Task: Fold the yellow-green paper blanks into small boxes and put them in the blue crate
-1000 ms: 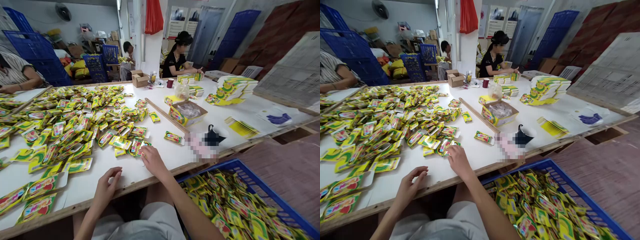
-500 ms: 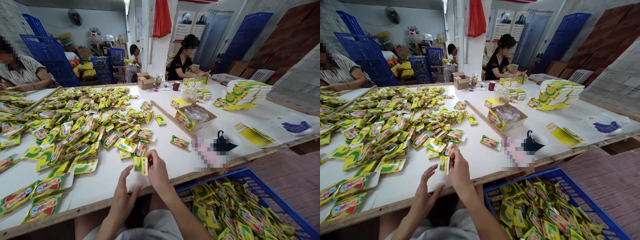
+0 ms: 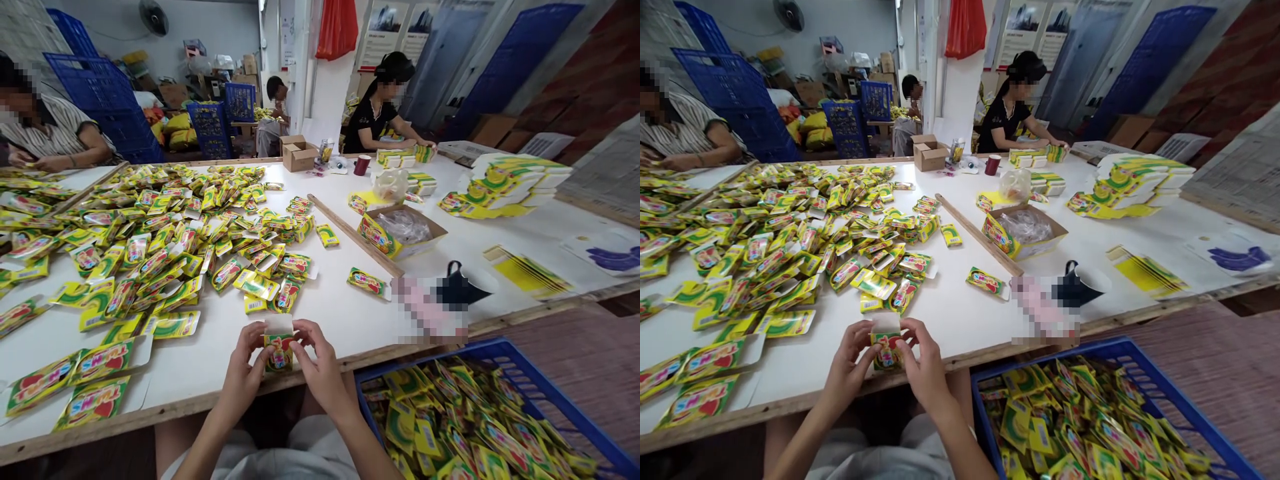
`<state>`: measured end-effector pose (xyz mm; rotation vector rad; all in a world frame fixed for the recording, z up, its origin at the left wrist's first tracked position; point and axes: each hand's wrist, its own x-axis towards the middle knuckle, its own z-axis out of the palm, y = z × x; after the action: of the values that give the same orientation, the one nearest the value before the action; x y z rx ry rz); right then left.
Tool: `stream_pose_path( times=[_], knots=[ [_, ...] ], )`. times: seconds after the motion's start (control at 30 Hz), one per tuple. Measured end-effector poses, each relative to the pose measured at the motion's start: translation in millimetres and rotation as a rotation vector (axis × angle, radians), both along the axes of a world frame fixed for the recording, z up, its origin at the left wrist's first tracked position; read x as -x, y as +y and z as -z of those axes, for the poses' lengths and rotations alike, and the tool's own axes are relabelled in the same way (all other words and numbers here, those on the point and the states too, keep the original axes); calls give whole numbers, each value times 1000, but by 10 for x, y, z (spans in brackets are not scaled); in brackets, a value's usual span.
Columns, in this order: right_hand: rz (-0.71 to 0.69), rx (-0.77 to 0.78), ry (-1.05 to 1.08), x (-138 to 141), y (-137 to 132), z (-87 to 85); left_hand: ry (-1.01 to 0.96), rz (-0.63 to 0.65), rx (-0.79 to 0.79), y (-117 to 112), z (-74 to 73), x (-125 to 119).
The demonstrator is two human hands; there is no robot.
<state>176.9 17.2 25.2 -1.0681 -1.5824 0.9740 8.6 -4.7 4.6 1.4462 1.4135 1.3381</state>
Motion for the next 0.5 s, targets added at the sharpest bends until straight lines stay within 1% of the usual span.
stream_pose_path(
  times=[0.07, 0.13, 0.23, 0.3, 0.37, 0.43, 0.5],
  knots=[
    [-37, -15, -48, -5, 32, -3, 11, 89, 18, 24, -29, 17],
    [-86, -31, -85, -1, 88, -17, 21, 129, 29, 54, -60, 35],
    [-95, -79, -108, 39, 174, -36, 13, 101, 9, 108, -97, 34],
    [-42, -99, -85, 84, 205, -27, -51, 45, -9, 144, -110, 10],
    [18, -85, -25, 123, 210, -1, -148, 0, -8, 168, -115, -19],
    [39, -67, 9, 138, 197, 28, -181, 6, 6, 173, -118, -34],
    [-6, -81, -4, 129, 177, 43, -129, 43, 10, 158, -124, -29]
  ],
)
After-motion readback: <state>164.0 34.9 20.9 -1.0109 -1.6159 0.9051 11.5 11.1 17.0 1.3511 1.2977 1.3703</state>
